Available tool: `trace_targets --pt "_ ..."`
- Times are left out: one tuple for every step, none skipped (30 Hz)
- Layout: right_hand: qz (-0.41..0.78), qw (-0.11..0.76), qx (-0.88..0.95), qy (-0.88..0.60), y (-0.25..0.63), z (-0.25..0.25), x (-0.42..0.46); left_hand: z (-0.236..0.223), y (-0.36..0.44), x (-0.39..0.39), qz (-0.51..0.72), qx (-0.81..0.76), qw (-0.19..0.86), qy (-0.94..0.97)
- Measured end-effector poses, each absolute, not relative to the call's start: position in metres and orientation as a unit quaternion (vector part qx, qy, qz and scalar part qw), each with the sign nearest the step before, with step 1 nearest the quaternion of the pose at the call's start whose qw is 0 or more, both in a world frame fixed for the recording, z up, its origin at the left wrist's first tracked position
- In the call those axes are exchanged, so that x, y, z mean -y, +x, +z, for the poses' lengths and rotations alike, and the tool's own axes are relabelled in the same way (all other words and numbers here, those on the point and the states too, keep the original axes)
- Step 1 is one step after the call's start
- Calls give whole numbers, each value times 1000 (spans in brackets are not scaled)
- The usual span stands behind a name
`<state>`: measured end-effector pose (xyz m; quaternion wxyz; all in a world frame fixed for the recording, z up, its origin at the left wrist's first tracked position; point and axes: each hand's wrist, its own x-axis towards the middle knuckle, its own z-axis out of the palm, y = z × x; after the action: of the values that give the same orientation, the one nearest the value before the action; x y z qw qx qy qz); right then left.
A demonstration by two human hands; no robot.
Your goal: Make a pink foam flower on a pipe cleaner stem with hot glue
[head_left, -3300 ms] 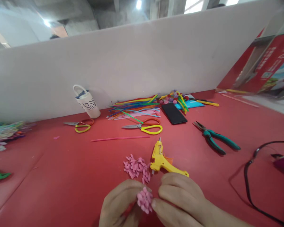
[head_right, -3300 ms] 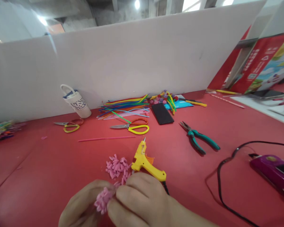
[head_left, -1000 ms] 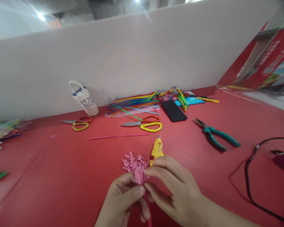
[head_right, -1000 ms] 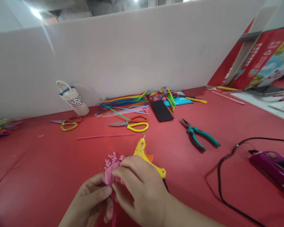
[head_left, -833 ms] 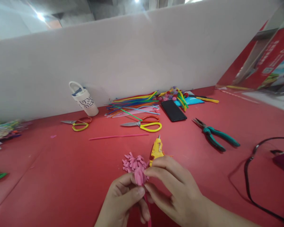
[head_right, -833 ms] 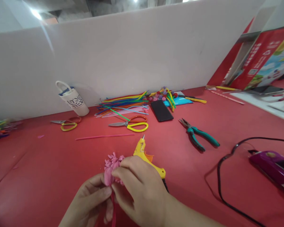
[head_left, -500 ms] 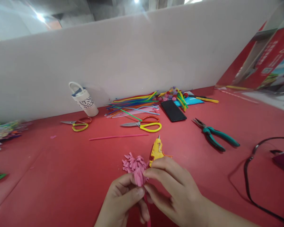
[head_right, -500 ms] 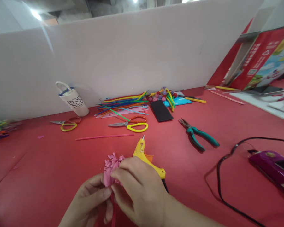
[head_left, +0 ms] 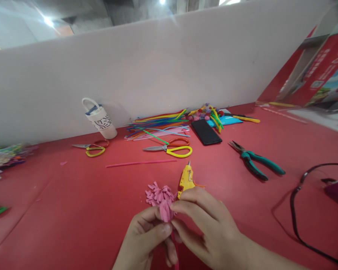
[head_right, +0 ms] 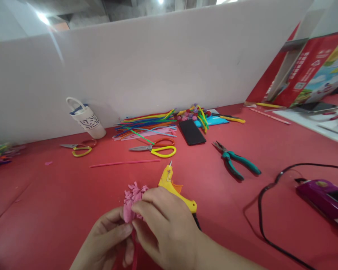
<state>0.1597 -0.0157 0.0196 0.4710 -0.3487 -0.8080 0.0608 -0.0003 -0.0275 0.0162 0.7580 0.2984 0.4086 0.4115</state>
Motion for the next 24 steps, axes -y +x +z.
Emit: trace_targets --pt "61 471 808 -349 160 19 16 16 0 27 412 -407 759 297" --pt "61 471 808 -348 160 19 16 15 -1 27 413 -405 760 296" --pt "62 473 808 -347 160 19 16 15 -1 27 413 -403 762 295" --pt "63 474 808 -346 159 19 16 15 -1 27 412 -402 763 295" --pt "65 474 808 -344 159 18 16 14 -1 27 412 -401 763 295" --pt "67 475 807 -343 159 18 16 14 -1 27 412 -400 764 295" --pt "69 475 807 -343 159 18 16 13 -1 27 414 -398 764 295" --pt "70 475 808 -343 160 18 16 13 -1 28 416 -397 763 295" --pt "71 474 808 -344 160 19 16 13 -1 28 418 -396 763 294" --pt "72 474 807 -345 160 19 16 13 0 28 419 -396 763 294" --pt "71 474 806 -346 160 19 16 13 0 28 419 -396 762 294" --pt "72 474 806 -347 159 19 16 13 0 27 419 -397 762 294" --pt "71 474 806 -347 159 19 15 14 0 27 419 -398 762 293" --pt "70 474 806 -347 159 18 15 14 0 27 419 -399 762 292" --pt "70 474 807 -345 159 18 16 14 0 27 418 -399 762 291" --pt "70 474 808 -343 159 18 16 14 0 27 419 -400 762 291" --pt "70 473 809 -343 159 17 16 14 0 27 419 -399 762 291" --pt "71 472 809 -343 159 17 16 14 0 27 419 -398 762 291" --pt "71 472 809 -343 159 17 16 14 0 27 419 -398 762 292" --pt "70 472 809 -344 159 17 16 14 0 27 418 -399 762 291" --pt "69 473 808 -344 159 17 17 14 0 27 416 -400 763 291" --pt "68 473 808 -344 159 18 17 14 -1 27 415 -401 763 291" --pt "68 472 808 -345 159 19 17 14 -1 27 413 -402 764 290" --pt "67 471 808 -346 159 19 17 14 -1 27 412 -403 764 291"
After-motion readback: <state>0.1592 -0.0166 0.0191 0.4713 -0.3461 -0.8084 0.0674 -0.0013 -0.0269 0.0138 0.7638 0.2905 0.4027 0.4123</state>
